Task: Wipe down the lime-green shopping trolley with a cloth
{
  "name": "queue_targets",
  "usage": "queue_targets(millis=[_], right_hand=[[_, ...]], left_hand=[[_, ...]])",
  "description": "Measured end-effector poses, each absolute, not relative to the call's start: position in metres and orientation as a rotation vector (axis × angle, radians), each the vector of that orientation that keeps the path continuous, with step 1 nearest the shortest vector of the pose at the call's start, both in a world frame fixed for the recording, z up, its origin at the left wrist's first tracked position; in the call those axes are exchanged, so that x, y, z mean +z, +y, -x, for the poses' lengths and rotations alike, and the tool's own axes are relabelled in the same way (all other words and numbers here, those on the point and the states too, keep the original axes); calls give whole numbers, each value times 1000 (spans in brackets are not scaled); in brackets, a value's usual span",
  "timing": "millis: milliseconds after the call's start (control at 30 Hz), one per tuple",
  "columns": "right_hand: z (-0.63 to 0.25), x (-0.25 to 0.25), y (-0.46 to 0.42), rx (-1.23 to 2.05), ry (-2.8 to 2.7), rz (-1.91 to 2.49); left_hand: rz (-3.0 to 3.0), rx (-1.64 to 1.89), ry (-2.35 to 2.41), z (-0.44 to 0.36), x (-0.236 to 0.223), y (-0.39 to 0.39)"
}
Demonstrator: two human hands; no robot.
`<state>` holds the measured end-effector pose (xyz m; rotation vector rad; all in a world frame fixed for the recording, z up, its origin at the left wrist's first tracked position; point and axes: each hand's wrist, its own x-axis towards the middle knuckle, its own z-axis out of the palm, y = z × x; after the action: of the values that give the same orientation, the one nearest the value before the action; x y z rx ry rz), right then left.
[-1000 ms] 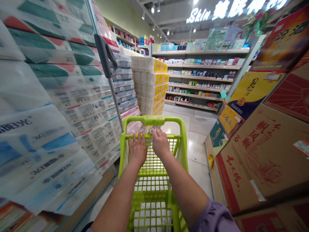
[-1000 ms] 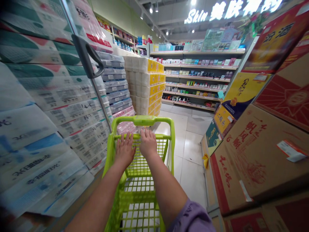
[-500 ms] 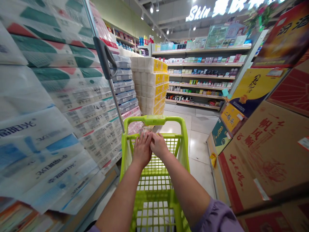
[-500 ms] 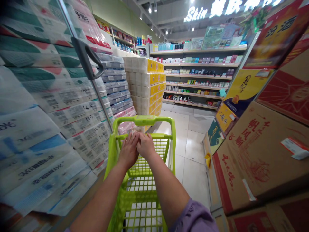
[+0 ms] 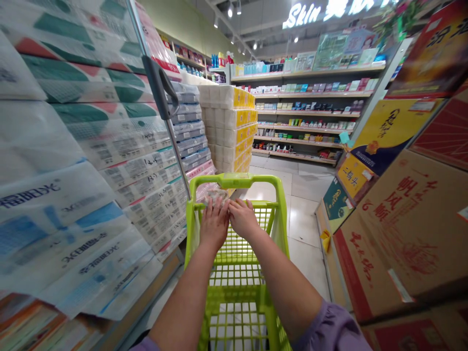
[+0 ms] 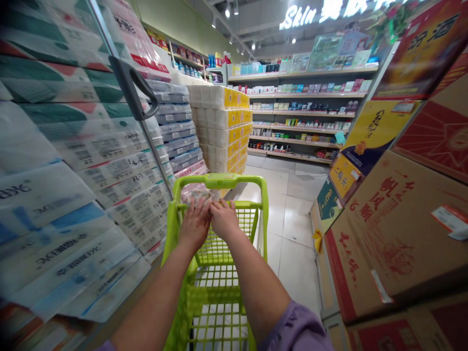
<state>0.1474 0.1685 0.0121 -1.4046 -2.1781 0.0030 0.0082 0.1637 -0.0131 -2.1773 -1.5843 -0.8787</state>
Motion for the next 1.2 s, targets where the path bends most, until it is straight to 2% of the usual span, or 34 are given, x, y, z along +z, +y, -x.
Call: queue_targets(millis=[167, 267, 600, 733, 1000, 1200], right_hand=[[-155, 11, 174, -25, -2061, 1561], [-158, 10, 177, -27, -1974, 1657], [-157, 7, 177, -46, -2022, 1606], [-158, 8, 176, -42, -2026, 1594], [-157, 9, 176, -29, -2027, 1599], [-158, 8, 176, -24, -2042, 1590]], left_hand=[[1937, -938, -1781, -5, -13, 163], [1999, -961, -1729, -4, -14, 164], [2076, -1185, -1654, -3, -10, 168], [1858, -1258, -1702, -1, 2, 158], [1752, -946, -2091, -8, 10, 149], [1729, -952, -2010, -7, 4, 150]])
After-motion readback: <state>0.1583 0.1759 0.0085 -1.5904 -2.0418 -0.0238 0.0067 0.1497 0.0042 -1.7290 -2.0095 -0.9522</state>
